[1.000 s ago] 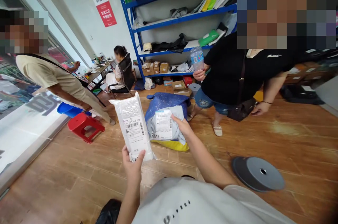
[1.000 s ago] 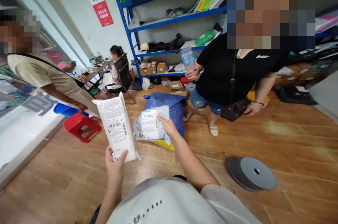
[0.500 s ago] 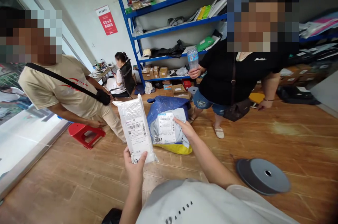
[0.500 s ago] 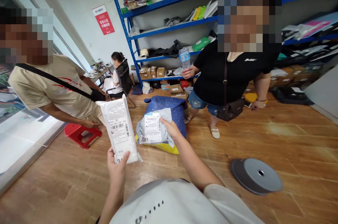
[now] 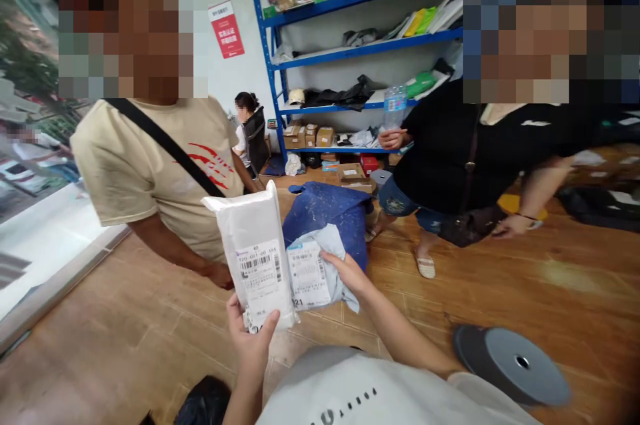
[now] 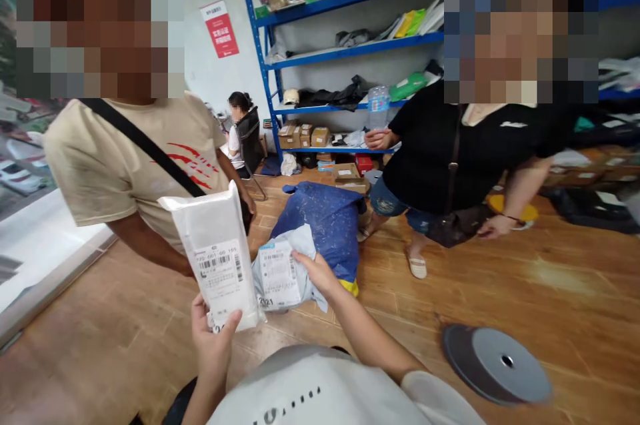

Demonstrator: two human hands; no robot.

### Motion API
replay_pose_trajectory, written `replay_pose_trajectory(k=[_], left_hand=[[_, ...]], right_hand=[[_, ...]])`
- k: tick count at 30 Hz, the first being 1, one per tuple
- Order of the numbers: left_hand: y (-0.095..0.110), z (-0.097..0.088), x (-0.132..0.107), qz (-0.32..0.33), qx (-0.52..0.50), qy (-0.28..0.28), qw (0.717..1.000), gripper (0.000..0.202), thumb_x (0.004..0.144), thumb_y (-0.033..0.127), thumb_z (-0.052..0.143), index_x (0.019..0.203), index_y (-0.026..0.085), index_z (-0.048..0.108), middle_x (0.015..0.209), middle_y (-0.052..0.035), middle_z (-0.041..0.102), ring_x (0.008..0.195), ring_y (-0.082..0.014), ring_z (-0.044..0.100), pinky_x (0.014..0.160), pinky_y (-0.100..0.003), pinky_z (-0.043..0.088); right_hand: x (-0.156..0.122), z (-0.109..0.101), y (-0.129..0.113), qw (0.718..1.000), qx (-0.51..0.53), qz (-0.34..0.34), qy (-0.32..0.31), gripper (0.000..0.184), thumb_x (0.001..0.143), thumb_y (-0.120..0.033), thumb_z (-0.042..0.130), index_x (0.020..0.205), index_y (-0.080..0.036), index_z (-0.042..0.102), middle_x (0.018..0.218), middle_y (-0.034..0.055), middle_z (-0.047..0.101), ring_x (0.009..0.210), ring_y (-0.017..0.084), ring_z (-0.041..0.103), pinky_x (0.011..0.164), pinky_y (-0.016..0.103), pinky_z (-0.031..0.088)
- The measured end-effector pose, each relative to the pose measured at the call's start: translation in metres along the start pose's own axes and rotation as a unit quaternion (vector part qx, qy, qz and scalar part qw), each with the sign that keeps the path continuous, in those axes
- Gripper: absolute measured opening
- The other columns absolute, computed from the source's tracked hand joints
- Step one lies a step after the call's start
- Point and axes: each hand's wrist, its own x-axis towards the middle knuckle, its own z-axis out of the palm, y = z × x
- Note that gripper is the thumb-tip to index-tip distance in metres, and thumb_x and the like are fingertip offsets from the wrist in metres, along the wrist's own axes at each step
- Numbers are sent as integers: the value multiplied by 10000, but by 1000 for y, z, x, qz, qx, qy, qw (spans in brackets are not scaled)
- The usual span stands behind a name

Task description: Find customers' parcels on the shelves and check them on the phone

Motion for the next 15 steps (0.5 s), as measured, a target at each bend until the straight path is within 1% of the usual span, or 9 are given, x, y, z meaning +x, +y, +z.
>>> replay_pose_trajectory(k=[2,3,4,6,7,8,10,12,15], left_hand=[[6,-11,-16,26,9,46,999,685,543,319,877,1118,198,527,1032,-61,673,912,-210,684,771,-289,570],[9,-16,-23,31,13,64,997,686,543,318,878,1118,201,522,1011,-52,672,889,-198,684,757,-278,569],[12,-20,-29,30,17,79,996,691,545,317,879,1121,203,514,996,-46,672,867,-190,685,744,-271,569],[19,-27,-41,23,31,103,994,698,560,314,875,1135,206,494,995,-46,673,852,-185,692,735,-267,571],[22,-30,-46,21,39,114,993,695,573,313,871,1141,207,486,1001,-49,672,856,-185,695,736,-268,573],[26,-32,-51,21,45,125,991,688,585,315,866,1146,207,482,1004,-50,670,858,-185,697,739,-268,573],[33,-33,-61,26,54,156,986,671,598,325,858,1143,204,486,999,-48,665,850,-180,697,740,-266,572],[38,-32,-72,30,58,187,980,663,593,340,857,1131,199,494,989,-47,660,828,-176,693,729,-265,571],[39,-30,-84,27,58,220,973,673,573,357,860,1117,191,501,980,-51,657,820,-181,688,729,-276,570]], right_hand=[[-12,7,7,989,-113,-48,-78,477,791,-573,703,1063,-181,711,1099,93,757,1059,302,685,966,436,524],[-18,11,10,971,-181,-84,-133,427,853,-555,636,1042,-179,707,1069,92,758,1023,292,686,936,426,526],[-23,16,12,941,-247,-128,-195,380,905,-521,572,994,-176,702,1009,92,757,958,280,690,892,413,529],[-30,26,17,861,-342,-206,-316,342,956,-444,486,871,-172,674,861,87,733,808,247,676,793,377,524],[-34,32,19,826,-363,-232,-364,339,966,-416,460,839,-171,657,819,87,717,763,236,665,759,362,518],[-38,37,20,802,-369,-248,-399,334,972,-399,442,845,-169,649,819,92,712,757,234,663,749,354,515],[-46,45,24,790,-354,-251,-434,320,982,-384,424,946,-165,655,919,118,728,834,249,682,782,356,521],[-57,50,28,798,-335,-233,-445,303,986,-364,425,1044,-174,653,1031,130,731,935,262,689,841,366,523],[-71,49,35,813,-298,-222,-449,276,980,-325,428,1040,-198,665,1000,105,733,961,254,681,878,368,521]])
